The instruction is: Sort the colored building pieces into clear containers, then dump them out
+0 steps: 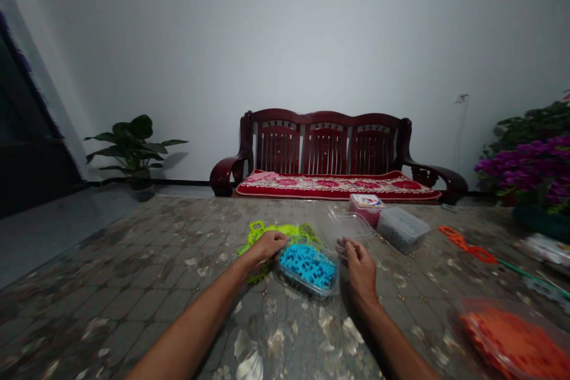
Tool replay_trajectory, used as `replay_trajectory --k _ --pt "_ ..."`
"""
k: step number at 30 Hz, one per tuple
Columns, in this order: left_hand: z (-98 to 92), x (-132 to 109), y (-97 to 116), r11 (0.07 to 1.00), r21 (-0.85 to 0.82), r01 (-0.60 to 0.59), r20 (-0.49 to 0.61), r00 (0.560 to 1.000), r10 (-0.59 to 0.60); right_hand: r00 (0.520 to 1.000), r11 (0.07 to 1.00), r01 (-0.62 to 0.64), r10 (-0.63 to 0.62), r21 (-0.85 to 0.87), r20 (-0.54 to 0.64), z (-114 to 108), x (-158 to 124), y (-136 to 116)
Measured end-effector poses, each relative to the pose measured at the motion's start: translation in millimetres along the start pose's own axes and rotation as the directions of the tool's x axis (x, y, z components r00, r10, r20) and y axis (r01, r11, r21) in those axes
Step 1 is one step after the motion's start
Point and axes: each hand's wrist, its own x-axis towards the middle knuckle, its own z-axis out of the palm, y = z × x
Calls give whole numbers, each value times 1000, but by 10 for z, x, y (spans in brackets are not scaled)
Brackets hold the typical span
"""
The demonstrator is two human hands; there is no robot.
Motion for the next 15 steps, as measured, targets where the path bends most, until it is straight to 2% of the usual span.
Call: replay_trajectory --k 3,7,11,15 --pt "-142 -63 38 995 -88 -52 -29 998 50 1000 1000 -4 4 6 -24 -45 49 5" --pt "-411 -119 100 978 -141 -155 -116 983 140 1000 1000 9 -9 -8 4 -70 72 58" --pt "-621 -126 111 960 -109 -257 -252 942 223 999 999 6 -4 -40 53 -44 34 109" --pt "-699 -120 31 949 -33 -313 -358 890 281 996 998 -30 34 -53 80 -4 -15 124"
